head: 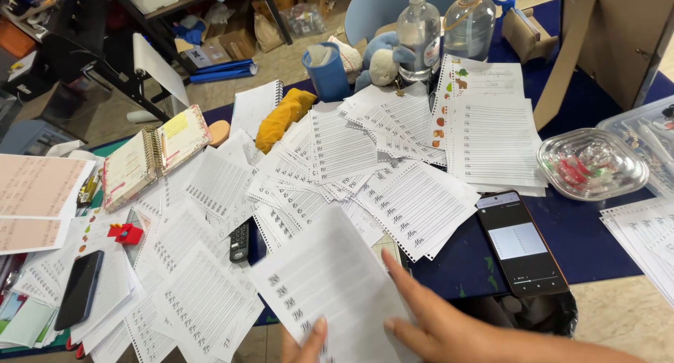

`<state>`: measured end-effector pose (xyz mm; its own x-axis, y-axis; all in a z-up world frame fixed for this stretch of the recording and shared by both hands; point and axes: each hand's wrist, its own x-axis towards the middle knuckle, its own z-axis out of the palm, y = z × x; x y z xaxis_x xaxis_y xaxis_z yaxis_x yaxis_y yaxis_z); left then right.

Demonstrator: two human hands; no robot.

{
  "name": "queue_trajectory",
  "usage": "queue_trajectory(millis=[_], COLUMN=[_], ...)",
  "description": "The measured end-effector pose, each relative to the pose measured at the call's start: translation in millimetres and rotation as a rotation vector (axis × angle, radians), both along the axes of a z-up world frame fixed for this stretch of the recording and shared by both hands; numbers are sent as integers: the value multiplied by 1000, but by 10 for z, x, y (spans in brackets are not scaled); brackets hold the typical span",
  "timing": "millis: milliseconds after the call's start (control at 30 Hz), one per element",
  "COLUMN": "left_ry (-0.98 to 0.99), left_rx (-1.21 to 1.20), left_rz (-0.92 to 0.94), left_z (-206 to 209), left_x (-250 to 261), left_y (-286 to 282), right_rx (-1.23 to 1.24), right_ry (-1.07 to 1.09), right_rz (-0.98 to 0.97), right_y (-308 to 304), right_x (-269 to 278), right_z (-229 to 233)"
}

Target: Sorting and organizing a large pile of printed sheets on a desk

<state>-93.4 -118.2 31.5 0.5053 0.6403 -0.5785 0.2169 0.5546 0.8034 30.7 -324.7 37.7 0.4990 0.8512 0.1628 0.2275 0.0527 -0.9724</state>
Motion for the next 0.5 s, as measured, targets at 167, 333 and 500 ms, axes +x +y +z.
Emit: queue_trajectory(millis=[167,333,500], left_ry=[-490,-822,-624], left_rx=[407,629,686], left_rz=[-7,-192,-304], left_z=[67,-254,-423], left_x=[501,833,919], left_y=[68,162,55], right_rx=[-89,76,-110], right_ry=[-56,-112,80], right_rz=[-219,-359,-408], right_y=[301,365,309], right_x=[546,867,931], right_z=[231,106,-190])
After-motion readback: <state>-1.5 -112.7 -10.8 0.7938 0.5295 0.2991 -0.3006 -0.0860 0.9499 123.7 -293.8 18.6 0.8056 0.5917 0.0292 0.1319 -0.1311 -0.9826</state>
